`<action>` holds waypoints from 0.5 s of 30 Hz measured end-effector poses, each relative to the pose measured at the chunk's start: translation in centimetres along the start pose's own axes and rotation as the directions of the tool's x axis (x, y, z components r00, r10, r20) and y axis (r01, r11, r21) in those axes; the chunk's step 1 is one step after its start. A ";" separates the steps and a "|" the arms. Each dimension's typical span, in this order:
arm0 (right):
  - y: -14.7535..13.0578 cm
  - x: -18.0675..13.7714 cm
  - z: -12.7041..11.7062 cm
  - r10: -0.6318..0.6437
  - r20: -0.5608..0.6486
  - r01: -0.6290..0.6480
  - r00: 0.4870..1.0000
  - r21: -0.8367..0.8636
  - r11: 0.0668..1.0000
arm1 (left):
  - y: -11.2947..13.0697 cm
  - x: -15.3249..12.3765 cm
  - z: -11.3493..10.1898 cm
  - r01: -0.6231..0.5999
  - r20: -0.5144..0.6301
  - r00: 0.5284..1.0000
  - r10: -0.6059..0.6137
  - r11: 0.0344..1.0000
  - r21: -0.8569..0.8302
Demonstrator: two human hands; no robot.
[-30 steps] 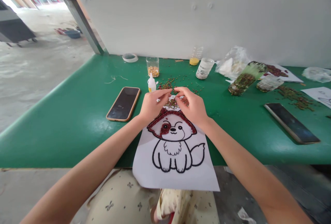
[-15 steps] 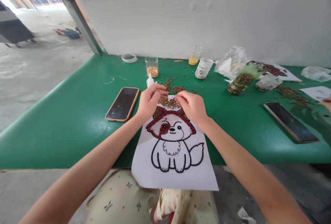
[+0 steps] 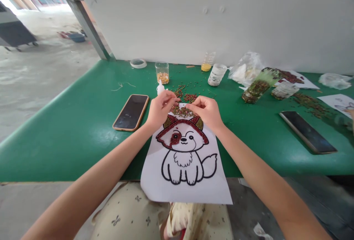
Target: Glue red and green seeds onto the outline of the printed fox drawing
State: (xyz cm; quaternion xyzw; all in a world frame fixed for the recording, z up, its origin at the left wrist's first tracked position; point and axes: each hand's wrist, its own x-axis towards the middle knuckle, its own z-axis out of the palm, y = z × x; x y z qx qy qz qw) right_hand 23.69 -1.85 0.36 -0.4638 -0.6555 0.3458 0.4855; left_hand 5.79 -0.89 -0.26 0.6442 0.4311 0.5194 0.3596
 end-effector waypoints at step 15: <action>4.5 1.9 -3.3 -0.095 -0.217 0.011 0.972 -0.358 0.934 | 0.7 -1.7 -5.5 -0.041 -0.377 0.904 0.199 0.921 0.387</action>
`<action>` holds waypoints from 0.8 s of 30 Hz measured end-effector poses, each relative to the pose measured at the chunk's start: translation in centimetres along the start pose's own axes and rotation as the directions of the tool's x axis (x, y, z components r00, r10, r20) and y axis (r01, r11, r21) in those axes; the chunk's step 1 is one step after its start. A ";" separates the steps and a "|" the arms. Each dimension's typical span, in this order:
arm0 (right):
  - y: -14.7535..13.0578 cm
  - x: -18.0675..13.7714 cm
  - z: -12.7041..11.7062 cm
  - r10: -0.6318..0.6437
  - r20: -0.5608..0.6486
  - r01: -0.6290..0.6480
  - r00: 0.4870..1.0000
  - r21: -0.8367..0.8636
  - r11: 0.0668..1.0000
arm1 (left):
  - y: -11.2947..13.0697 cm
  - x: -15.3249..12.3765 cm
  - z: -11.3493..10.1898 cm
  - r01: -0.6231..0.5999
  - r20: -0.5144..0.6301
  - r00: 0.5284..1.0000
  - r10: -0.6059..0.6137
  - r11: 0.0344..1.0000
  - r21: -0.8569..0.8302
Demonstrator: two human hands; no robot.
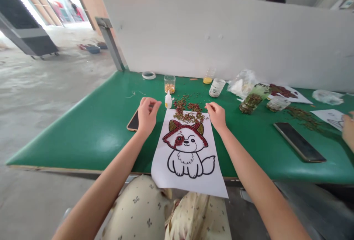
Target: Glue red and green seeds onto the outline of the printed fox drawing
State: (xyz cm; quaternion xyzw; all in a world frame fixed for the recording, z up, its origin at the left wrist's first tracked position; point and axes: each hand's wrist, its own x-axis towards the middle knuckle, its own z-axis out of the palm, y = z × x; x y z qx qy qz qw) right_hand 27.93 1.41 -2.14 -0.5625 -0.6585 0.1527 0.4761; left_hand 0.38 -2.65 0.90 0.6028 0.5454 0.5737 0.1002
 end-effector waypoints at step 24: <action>0.6 -1.0 -0.4 0.064 -0.038 -0.065 0.997 -0.028 0.998 | -2.2 -0.2 -2.2 0.332 0.152 0.938 -0.312 0.934 -0.131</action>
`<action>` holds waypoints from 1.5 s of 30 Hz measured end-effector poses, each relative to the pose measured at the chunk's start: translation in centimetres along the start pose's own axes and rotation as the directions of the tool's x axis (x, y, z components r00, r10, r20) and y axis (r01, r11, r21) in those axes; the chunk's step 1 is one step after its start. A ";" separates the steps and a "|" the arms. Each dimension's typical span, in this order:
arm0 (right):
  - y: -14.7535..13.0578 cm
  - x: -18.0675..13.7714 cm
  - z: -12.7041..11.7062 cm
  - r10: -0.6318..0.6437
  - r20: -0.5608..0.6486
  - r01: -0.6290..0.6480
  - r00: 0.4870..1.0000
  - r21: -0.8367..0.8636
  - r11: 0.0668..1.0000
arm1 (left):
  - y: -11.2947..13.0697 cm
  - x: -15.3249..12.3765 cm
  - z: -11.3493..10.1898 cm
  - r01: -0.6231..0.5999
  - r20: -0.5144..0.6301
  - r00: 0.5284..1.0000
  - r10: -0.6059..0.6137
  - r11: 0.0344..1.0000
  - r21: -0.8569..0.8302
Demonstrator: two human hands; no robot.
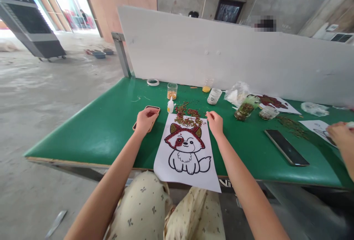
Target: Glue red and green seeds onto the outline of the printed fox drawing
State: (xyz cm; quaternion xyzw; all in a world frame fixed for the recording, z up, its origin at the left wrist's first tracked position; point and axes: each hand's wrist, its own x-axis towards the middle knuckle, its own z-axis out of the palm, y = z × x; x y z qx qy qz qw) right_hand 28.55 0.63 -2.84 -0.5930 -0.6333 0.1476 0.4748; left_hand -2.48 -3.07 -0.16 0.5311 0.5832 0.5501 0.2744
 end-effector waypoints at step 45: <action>0.5 0.7 0.6 0.014 0.059 -0.016 0.998 0.020 1.000 | -1.0 -0.3 0.9 -0.399 0.361 0.896 0.258 0.823 0.405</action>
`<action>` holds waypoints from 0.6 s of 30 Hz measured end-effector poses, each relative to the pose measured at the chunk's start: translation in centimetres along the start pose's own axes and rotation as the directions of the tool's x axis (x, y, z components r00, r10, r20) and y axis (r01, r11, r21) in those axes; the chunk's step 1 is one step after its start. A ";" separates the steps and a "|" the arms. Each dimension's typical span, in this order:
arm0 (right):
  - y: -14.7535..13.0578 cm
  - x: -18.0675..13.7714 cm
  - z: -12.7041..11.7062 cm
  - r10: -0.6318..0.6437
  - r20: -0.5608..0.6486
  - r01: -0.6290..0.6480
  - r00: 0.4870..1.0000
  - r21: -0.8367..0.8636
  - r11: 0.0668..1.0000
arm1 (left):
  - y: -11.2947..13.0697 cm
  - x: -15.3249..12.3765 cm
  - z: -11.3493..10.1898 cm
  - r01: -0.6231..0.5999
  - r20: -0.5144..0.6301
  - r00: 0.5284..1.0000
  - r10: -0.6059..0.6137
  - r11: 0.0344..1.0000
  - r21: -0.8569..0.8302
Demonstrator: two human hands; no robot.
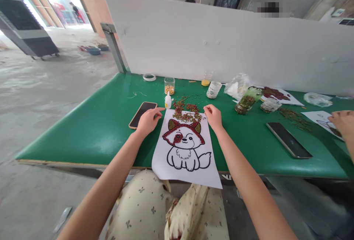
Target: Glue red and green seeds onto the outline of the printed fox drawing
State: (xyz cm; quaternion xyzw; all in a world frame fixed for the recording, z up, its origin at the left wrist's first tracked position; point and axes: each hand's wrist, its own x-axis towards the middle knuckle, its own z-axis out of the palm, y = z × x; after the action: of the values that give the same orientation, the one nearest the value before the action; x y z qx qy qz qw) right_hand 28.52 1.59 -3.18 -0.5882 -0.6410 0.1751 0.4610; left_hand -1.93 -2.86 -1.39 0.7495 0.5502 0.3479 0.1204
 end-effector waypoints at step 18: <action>0.0 0.1 0.1 -0.006 0.011 0.006 1.000 -0.007 1.000 | 0.3 -0.1 -0.3 0.092 -0.077 0.991 -0.109 0.975 -0.203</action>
State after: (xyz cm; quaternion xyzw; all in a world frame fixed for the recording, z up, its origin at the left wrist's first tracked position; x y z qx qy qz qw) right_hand 28.49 1.72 -3.23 -0.5868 -0.6461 0.1746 0.4558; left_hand -1.90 -3.12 -1.03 0.6890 0.5545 0.4271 0.1882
